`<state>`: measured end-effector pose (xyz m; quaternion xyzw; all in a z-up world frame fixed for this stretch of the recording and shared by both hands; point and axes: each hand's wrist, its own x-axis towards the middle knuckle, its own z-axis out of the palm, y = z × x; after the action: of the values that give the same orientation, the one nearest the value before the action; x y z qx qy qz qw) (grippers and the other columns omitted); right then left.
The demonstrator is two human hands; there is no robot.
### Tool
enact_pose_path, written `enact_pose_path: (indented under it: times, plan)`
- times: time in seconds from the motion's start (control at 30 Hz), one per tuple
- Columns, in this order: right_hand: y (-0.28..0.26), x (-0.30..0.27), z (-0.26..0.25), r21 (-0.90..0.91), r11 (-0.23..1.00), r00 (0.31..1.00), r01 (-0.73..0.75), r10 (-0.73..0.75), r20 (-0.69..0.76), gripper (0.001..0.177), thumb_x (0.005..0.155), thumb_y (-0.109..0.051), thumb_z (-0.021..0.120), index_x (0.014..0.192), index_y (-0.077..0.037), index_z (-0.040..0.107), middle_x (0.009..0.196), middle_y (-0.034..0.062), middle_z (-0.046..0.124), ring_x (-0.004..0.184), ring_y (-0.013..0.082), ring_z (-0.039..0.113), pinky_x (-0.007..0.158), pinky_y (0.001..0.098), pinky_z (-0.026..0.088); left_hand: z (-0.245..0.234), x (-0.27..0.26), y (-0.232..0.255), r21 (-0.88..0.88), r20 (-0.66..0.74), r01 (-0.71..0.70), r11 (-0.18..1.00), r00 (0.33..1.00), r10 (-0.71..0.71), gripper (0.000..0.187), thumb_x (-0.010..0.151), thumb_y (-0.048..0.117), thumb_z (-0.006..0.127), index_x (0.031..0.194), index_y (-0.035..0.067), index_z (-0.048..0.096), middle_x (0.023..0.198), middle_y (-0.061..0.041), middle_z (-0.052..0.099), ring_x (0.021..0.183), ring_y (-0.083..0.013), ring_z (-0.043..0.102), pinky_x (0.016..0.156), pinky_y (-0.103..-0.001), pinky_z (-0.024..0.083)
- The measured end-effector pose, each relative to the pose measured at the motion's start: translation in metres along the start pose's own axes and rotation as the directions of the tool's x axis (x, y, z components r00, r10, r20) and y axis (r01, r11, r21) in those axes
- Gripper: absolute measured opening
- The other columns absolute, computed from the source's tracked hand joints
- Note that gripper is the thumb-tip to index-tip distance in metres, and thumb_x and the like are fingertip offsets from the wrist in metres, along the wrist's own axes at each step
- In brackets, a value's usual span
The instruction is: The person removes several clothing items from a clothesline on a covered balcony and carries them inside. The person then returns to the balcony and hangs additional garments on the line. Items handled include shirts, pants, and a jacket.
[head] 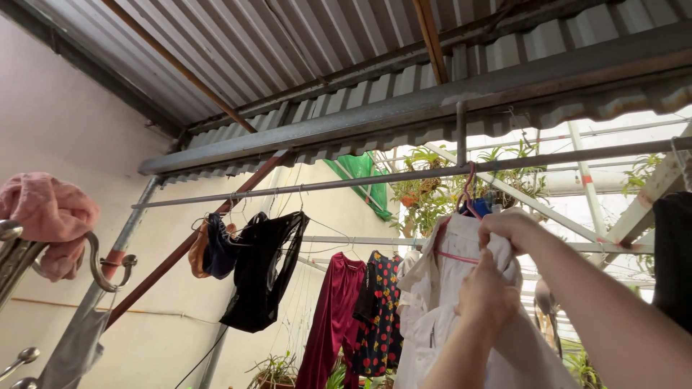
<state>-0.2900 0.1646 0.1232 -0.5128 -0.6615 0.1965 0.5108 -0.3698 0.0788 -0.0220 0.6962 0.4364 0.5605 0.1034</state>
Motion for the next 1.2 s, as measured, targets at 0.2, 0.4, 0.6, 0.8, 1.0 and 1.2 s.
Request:
enact_pose_path:
  times: [0.2,0.4,0.6,0.8,1.0,1.2]
  plan:
    - [0.013,-0.028,0.008,-0.172,0.983,0.924,0.07,-0.129,-0.361,0.062,0.065,-0.004,0.082,0.121,0.006,0.058,0.099,0.0201,0.07,0.06,0.025,0.063,0.043,0.0315,0.049,0.021,0.036,-0.034,-0.031,-0.101,-0.191,0.981,0.977,0.187,0.086,0.075,0.004,0.046,0.156,0.025,0.026,0.142,-0.012,0.054,0.128,-0.0483,0.046,0.102,-0.053,0.038]
    - [0.023,0.0,0.003,-0.137,0.986,0.854,0.099,-0.154,-0.497,0.057,0.057,-0.008,0.085,0.108,0.009,0.065,0.087,0.0174,0.071,0.065,0.0285,0.068,0.044,0.0379,0.052,0.04,0.043,-0.043,-0.232,-0.186,-0.198,0.952,0.97,0.157,0.096,0.068,0.009,0.047,0.159,0.039,0.035,0.142,0.0,0.06,0.132,-0.0296,0.052,0.102,-0.034,0.042]
    - [0.036,-0.002,-0.018,-0.238,0.962,0.781,0.13,-0.248,-0.573,0.034,0.046,-0.012,0.083,0.054,-0.01,0.051,0.061,0.0029,0.053,0.058,0.024,0.054,0.046,0.0387,0.041,0.073,0.055,-0.044,-0.269,-0.238,-0.309,0.912,0.939,0.248,0.102,0.063,0.004,0.043,0.16,0.033,0.033,0.143,-0.004,0.06,0.132,-0.029,0.054,0.101,-0.036,0.045]
    - [0.05,-0.019,-0.034,-0.227,0.953,0.772,0.2,-0.296,-0.562,0.041,0.048,-0.009,0.081,0.047,-0.012,0.04,0.051,0.0005,0.036,0.048,0.0195,0.036,0.043,0.0389,0.027,0.075,0.031,-0.026,-0.315,-0.17,-0.331,0.889,0.942,0.291,0.1,0.065,0.009,0.044,0.159,0.032,0.021,0.15,-0.01,0.032,0.137,-0.0346,0.039,0.11,-0.049,0.036]
    - [0.039,-0.041,-0.053,-0.195,0.976,0.785,0.101,-0.199,-0.586,0.028,0.054,-0.012,0.083,0.064,-0.002,0.06,0.069,0.0126,0.061,0.061,0.0283,0.058,0.048,0.0403,0.042,0.093,0.063,-0.019,-0.322,-0.158,-0.434,0.842,0.901,0.404,0.094,0.065,0.011,0.045,0.156,0.022,0.026,0.128,-0.017,0.041,0.121,-0.0453,0.048,0.106,-0.046,0.041]
    - [0.044,-0.061,-0.067,-0.15,0.984,0.769,0.097,-0.17,-0.616,0.026,0.058,-0.01,0.082,0.075,0.001,0.065,0.077,0.0156,0.066,0.068,0.031,0.062,0.052,0.0401,0.044,0.081,0.022,0.002,-0.372,-0.067,-0.373,0.85,0.924,0.377,0.095,0.067,0.011,0.044,0.159,0.023,0.024,0.15,-0.013,0.035,0.138,-0.0374,0.041,0.111,-0.047,0.037]
